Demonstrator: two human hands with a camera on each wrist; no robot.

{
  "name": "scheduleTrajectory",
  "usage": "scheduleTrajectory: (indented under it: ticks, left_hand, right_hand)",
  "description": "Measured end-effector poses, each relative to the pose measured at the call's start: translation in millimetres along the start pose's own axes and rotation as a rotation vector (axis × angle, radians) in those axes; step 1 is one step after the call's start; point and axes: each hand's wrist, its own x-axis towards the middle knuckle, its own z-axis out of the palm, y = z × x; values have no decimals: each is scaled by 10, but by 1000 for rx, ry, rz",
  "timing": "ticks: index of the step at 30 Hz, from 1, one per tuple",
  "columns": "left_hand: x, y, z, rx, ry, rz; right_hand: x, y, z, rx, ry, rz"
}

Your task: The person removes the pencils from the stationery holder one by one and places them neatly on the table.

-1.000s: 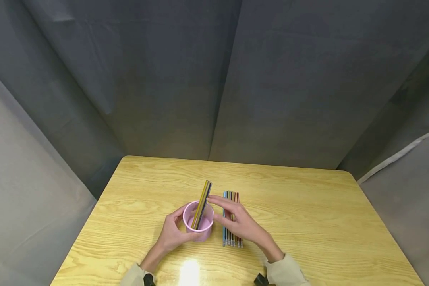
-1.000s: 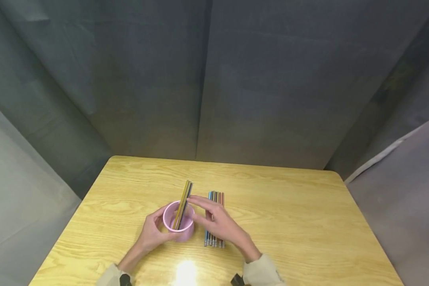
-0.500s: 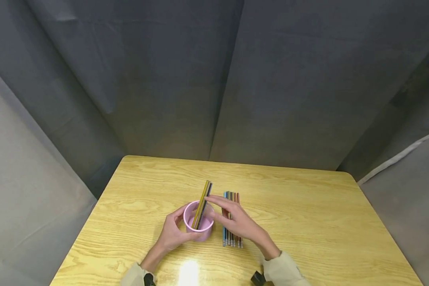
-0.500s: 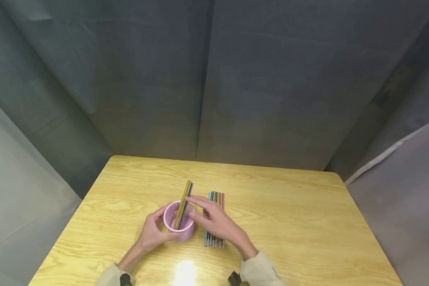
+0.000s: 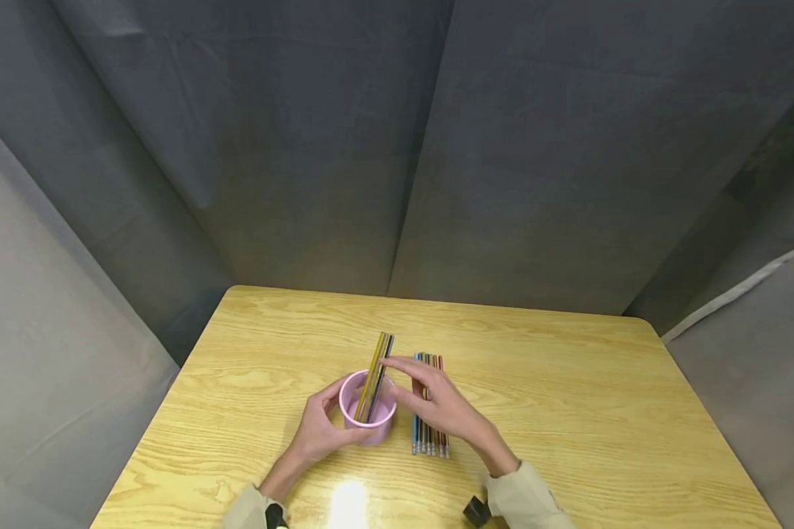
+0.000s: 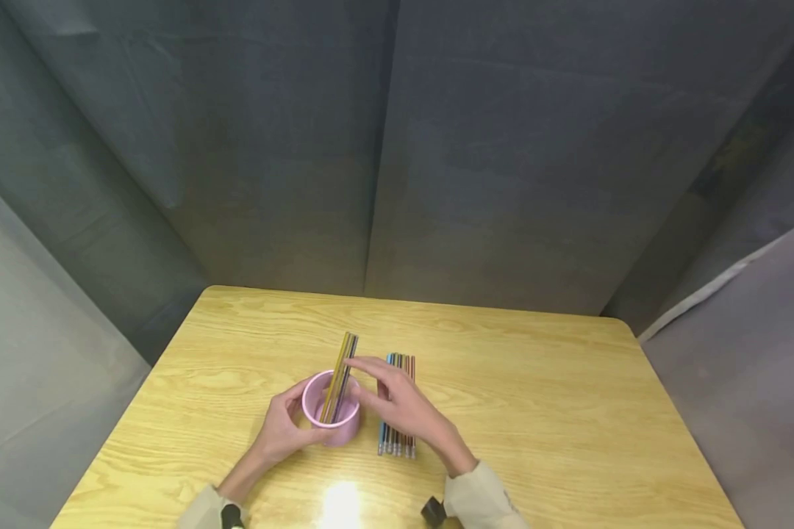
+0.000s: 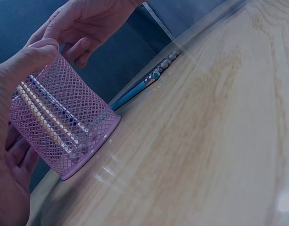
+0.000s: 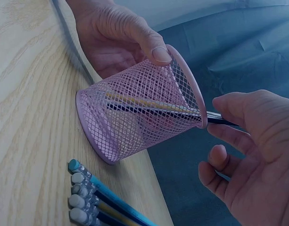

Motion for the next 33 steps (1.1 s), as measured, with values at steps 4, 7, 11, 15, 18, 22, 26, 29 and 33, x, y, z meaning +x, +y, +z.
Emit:
scheduleTrajectory:
  ticks: [4,7,11,15,18,22,26,29,33]
  left_hand:
    - [1,9,3,6,-2,-1]
    - [0,12,6,6,1,-4]
    - [2,15,9,9,2,-2]
    - [10,17,10,14,-1,2]
    - [9,29,5,15,-1,-6]
    - [-13,41,8,27,1,-23]
    - [-33,47,-24,36,1,-22]
    - [-41,50,-40,29,2,0]
    - [-55,49,-31,20,6,17]
  right_hand:
    - [24,10,-17,5,19,-17]
    - [40,14,-31,0,44,-41]
    - [61,-2,-75,-5,70,-46]
    - [80,-26,-124,-10,96,-45]
    - [95,-41,-145,13,119,-55]
    - [94,-52,-162,60,152,-59]
    - [108,-61,-154,85,180,-49]
    - [132,-71,-154,104,201,-59]
    - [145,-94,-178,149,246,-84]
